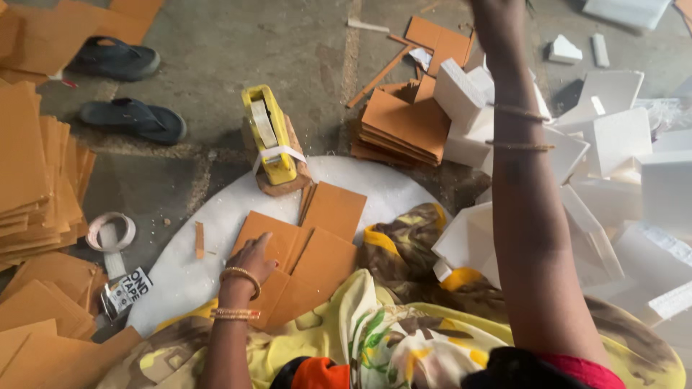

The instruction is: The person sits on the floor and assembles small boxes by placing white foam inserts into brown cardboard pieces, then securing them with tape from a dispenser. The person repeatedly picks up materials, aligns them, and tapes the edges to form finished boxes.

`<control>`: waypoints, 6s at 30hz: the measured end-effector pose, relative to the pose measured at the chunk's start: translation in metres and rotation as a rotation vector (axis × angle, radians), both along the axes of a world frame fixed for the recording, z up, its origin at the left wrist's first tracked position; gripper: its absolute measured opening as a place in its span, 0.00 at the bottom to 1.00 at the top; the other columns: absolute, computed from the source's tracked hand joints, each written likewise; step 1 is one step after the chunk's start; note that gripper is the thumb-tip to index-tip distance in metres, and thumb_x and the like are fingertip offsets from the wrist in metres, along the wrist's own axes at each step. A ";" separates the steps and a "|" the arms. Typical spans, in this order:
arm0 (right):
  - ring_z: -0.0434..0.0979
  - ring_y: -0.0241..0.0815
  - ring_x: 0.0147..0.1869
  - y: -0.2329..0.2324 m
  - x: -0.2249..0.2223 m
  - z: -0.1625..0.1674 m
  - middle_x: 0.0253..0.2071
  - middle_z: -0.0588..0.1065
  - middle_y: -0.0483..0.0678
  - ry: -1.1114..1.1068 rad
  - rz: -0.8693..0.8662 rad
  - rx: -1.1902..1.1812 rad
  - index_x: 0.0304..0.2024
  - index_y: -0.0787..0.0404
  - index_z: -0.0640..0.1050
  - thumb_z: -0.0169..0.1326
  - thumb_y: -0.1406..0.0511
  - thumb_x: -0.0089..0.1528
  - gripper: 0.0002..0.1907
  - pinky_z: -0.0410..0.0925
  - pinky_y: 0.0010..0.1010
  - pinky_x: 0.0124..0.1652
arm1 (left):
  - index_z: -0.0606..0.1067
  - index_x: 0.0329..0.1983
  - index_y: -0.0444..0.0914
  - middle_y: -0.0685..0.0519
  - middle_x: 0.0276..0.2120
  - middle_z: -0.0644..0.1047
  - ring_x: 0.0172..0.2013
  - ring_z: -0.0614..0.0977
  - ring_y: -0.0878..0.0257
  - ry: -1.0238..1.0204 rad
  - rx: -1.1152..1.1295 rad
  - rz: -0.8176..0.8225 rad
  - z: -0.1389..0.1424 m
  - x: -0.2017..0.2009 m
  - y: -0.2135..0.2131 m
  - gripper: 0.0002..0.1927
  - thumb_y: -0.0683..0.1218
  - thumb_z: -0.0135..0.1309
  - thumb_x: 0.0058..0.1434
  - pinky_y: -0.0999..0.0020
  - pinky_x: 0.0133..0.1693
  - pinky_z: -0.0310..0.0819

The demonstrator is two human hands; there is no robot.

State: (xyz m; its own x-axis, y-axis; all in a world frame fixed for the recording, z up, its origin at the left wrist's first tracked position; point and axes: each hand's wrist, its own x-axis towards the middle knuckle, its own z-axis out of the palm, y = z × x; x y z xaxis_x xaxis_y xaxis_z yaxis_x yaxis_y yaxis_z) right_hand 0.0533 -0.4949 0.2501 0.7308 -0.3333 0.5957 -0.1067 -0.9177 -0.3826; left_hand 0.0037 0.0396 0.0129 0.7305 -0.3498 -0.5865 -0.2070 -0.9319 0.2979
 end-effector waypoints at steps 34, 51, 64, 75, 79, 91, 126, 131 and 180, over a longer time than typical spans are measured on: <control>0.75 0.56 0.44 0.284 -0.131 -0.166 0.41 0.74 0.57 0.525 0.320 0.074 0.54 0.65 0.67 0.67 0.48 0.58 0.37 0.65 0.48 0.50 | 0.58 0.71 0.39 0.37 0.58 0.71 0.54 0.78 0.41 -0.274 0.148 0.314 -0.062 0.000 0.012 0.46 0.58 0.66 0.55 0.47 0.52 0.75; 0.69 0.64 0.56 0.369 -0.162 -0.203 0.55 0.67 0.60 0.875 0.350 0.309 0.62 0.68 0.62 0.67 0.43 0.49 0.52 0.68 0.52 0.51 | 0.75 0.46 0.38 0.43 0.47 0.75 0.46 0.80 0.47 -0.526 0.114 0.314 -0.058 0.004 0.020 0.20 0.47 0.66 0.51 0.52 0.49 0.73; 0.69 0.64 0.60 0.374 -0.177 -0.191 0.57 0.68 0.63 0.710 0.496 0.476 0.59 0.63 0.70 0.67 0.48 0.54 0.40 0.66 0.50 0.57 | 0.74 0.42 0.37 0.49 0.35 0.83 0.35 0.86 0.54 -0.405 -0.645 0.739 -0.025 0.026 0.035 0.19 0.49 0.67 0.55 0.59 0.39 0.78; 0.73 0.56 0.63 0.393 -0.140 -0.273 0.60 0.69 0.58 0.504 0.503 0.767 0.66 0.66 0.62 0.66 0.58 0.56 0.42 0.69 0.43 0.59 | 0.73 0.48 0.35 0.36 0.44 0.74 0.44 0.79 0.41 -0.398 -0.495 0.220 0.003 -0.020 -0.022 0.35 0.64 0.72 0.53 0.51 0.44 0.74; 0.74 0.48 0.58 0.382 -0.146 -0.238 0.62 0.64 0.54 0.674 0.677 1.032 0.69 0.62 0.59 0.61 0.63 0.57 0.40 0.75 0.35 0.50 | 0.68 0.54 0.37 0.39 0.46 0.76 0.46 0.79 0.39 -0.360 -0.443 0.308 0.000 -0.007 -0.018 0.27 0.48 0.64 0.54 0.48 0.45 0.74; 0.80 0.54 0.43 0.214 -0.063 -0.257 0.44 0.78 0.58 0.692 0.263 0.369 0.46 0.65 0.80 0.63 0.55 0.60 0.21 0.70 0.41 0.43 | 0.63 0.60 0.41 0.40 0.43 0.79 0.45 0.81 0.39 -0.211 -0.302 0.269 0.008 -0.006 -0.032 0.29 0.39 0.59 0.56 0.45 0.44 0.76; 0.78 0.46 0.65 0.180 -0.026 -0.204 0.63 0.75 0.45 0.542 0.522 0.733 0.68 0.56 0.71 0.65 0.60 0.61 0.33 0.72 0.38 0.62 | 0.65 0.66 0.43 0.40 0.57 0.77 0.60 0.77 0.44 -0.078 -0.816 0.279 -0.015 0.037 -0.012 0.34 0.57 0.63 0.60 0.54 0.58 0.70; 0.58 0.67 0.73 0.057 0.006 -0.195 0.74 0.59 0.61 0.591 0.334 -0.056 0.74 0.64 0.58 0.77 0.58 0.44 0.62 0.57 0.50 0.66 | 0.65 0.65 0.44 0.40 0.57 0.76 0.61 0.76 0.44 -0.031 -0.803 0.294 -0.011 0.040 -0.012 0.34 0.57 0.63 0.59 0.54 0.58 0.69; 0.53 0.67 0.78 0.228 -0.103 -0.185 0.72 0.57 0.67 0.461 0.134 0.065 0.78 0.62 0.50 0.71 0.47 0.50 0.65 0.48 0.58 0.73 | 0.65 0.67 0.45 0.46 0.55 0.80 0.56 0.81 0.51 0.002 -0.778 0.338 -0.020 0.041 -0.013 0.38 0.60 0.64 0.57 0.58 0.55 0.73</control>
